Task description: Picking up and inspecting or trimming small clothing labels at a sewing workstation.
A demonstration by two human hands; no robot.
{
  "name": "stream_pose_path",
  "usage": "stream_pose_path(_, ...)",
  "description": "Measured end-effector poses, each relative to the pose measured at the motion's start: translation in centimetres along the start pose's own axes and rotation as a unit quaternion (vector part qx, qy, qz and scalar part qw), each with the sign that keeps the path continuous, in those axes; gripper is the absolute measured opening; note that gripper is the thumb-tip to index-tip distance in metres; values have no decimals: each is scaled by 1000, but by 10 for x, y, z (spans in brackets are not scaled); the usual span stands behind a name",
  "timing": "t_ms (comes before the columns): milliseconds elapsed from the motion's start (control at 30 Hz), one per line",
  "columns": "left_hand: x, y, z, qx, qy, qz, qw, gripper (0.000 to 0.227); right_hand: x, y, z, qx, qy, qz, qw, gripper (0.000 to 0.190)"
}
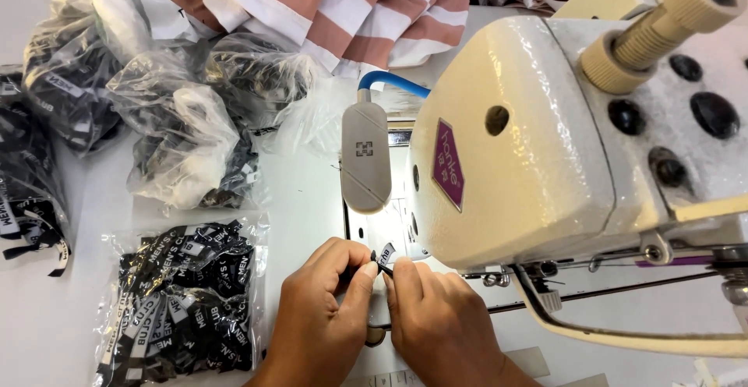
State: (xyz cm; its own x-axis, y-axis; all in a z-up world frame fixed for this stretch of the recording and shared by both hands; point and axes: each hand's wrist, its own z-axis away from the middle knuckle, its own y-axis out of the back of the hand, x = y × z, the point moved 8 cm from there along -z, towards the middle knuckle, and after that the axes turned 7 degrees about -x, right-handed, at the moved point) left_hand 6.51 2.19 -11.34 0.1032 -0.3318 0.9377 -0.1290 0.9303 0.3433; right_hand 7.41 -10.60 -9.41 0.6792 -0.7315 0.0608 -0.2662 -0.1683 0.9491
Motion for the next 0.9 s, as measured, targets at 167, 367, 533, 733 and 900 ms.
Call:
stream_pose_path(167,-10,-1,-2,-16,90,44,995,18,5,2,-3,-18,2,-76,997,25)
stream_pose_path(367,-10,1,-4,2,73,29,997,20,1,14,-8,25,-6,21,999,29)
stream_pose_path(533,-7,-2,-3,-4,109,56,992,20,1,5,-5,7,2,21,1000,24)
stream_pose_path(733,-11,-5,-3,-5,106,45,993,19,3,-5,0,-23,1,-1,1000,20)
stream_pose_path(900,-1,-3,0,-2,65,31,997,19,4,-6,4,-25,-11,-28,999,21)
